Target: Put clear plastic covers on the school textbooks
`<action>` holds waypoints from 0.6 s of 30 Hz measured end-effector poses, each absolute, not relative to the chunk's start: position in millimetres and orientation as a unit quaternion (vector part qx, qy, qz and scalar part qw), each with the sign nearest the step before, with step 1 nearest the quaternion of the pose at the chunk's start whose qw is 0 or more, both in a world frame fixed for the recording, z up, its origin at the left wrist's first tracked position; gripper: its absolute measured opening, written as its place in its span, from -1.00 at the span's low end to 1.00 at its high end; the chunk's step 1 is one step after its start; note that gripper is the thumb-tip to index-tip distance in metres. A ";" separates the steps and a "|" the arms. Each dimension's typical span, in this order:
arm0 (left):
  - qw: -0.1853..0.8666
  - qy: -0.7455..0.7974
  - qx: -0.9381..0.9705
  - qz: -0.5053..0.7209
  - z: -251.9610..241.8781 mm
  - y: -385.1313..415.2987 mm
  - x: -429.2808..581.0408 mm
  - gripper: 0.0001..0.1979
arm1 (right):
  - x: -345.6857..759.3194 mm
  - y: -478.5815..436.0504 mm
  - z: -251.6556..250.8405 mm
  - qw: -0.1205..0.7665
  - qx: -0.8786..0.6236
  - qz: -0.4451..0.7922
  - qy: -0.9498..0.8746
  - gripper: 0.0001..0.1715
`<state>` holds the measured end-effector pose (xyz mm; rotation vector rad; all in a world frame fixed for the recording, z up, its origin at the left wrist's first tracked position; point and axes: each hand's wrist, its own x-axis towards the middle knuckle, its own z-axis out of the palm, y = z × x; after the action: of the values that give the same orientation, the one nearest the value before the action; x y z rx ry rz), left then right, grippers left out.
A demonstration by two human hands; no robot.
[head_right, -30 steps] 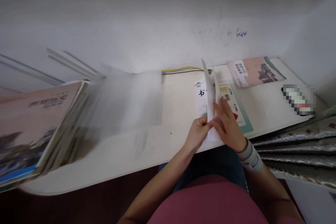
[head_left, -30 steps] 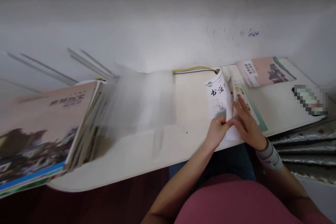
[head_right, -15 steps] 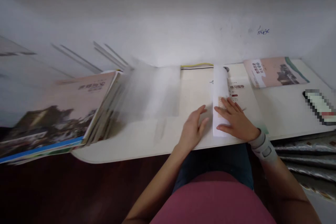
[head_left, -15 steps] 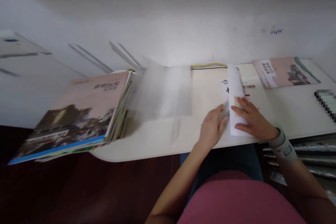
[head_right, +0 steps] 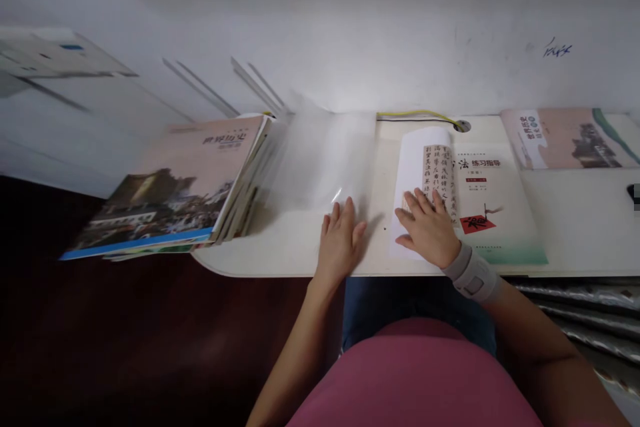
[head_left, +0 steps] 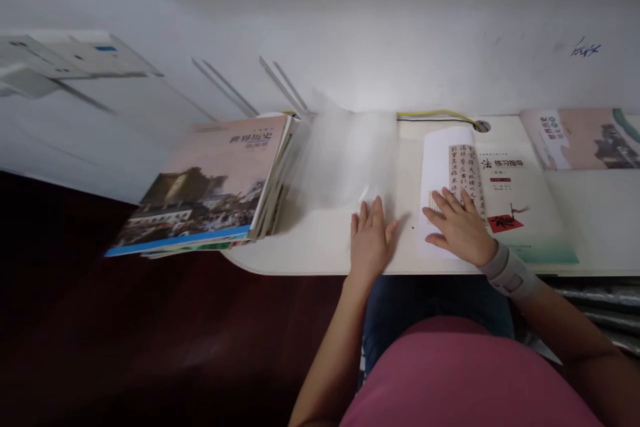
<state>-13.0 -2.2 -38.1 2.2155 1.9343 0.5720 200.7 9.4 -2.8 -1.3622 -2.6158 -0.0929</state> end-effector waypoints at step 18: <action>0.012 0.575 0.799 0.176 -34.8 -6.4 -10.4 -0.24 | 181.3 -9.6 -3.0 0.048 -0.443 -0.032 -0.895 -0.46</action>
<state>-10.4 -6.4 -34.8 2.4912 1.7928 0.5474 181.3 -9.6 -3.0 -1.3512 -2.7284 -0.0978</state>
